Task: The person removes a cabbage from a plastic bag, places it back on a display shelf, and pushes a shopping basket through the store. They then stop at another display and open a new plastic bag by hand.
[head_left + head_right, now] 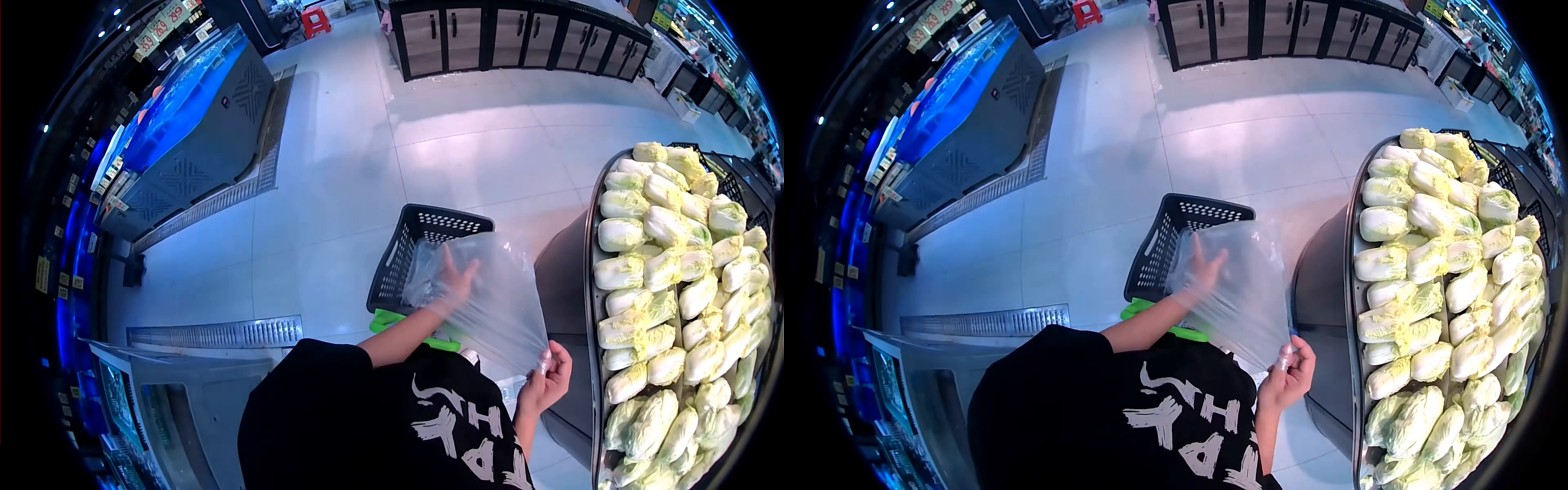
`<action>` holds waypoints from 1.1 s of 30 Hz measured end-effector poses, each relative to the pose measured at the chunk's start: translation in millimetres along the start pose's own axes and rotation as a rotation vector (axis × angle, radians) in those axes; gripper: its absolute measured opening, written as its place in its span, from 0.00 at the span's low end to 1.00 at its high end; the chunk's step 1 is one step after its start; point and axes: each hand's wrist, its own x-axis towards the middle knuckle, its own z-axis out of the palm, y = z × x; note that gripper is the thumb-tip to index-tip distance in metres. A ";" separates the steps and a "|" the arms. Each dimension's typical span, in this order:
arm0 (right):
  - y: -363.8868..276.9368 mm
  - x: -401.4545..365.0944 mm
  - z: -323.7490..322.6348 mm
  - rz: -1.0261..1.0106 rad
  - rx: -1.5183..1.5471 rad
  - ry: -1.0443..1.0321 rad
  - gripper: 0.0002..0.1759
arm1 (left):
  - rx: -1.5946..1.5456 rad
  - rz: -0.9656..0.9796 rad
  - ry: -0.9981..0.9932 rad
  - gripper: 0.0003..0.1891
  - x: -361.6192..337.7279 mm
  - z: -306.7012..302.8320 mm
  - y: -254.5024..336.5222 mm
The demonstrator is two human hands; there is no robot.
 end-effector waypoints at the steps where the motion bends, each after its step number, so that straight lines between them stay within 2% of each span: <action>1: -2.6 -1.2 -0.1 0.060 0.029 -0.015 0.05 | -0.099 -0.019 0.074 0.59 7.5 7.7 -10.0; 2: 2.6 -1.1 -1.3 0.015 0.009 -0.037 0.05 | -0.198 -0.038 0.150 0.59 13.5 12.1 -20.4; 4: 13.3 -0.6 -1.5 -0.075 -0.028 -0.083 0.04 | -0.177 -0.097 0.162 0.60 16.9 5.9 -18.4; 5: 9.6 -2.3 -3.6 -0.057 -0.024 -0.122 0.05 | -0.166 -0.126 0.167 0.60 17.6 3.9 -17.9; 8: 9.8 3.0 -2.4 -0.190 -0.024 -0.202 0.08 | -0.097 -0.128 0.161 0.61 22.7 1.8 -26.8; 11: 11.0 -1.8 3.4 0.121 0.308 -0.197 0.08 | -0.035 -0.080 0.104 0.65 17.0 -3.5 -19.7; 14: 18.6 -5.1 -1.4 0.256 0.439 -0.286 0.08 | 0.096 -0.068 0.194 0.68 14.6 1.1 -29.8; 15: 18.3 -6.9 1.5 0.277 0.411 -0.265 0.10 | 0.106 -0.104 0.209 0.69 15.6 1.3 -32.9; 21: 36.0 -4.6 -3.7 0.300 0.559 -0.491 0.16 | -0.003 -0.271 0.294 0.71 15.8 7.7 -37.2; 24: 41.7 -8.8 -5.6 0.268 0.265 -0.501 0.18 | -0.075 -0.325 0.293 0.71 11.1 4.7 -25.4; 26: 35.7 -9.0 -4.3 0.283 0.261 -0.601 0.18 | -0.122 -0.393 0.242 0.71 1.1 -9.1 12.4; 31: 15.1 -16.6 5.7 0.282 0.196 -0.704 0.17 | 0.133 -0.467 0.499 0.50 17.9 23.1 -36.5; 33: 10.5 -16.2 6.3 0.267 0.179 -0.723 0.16 | -0.041 -0.347 0.352 0.42 28.5 21.4 -65.5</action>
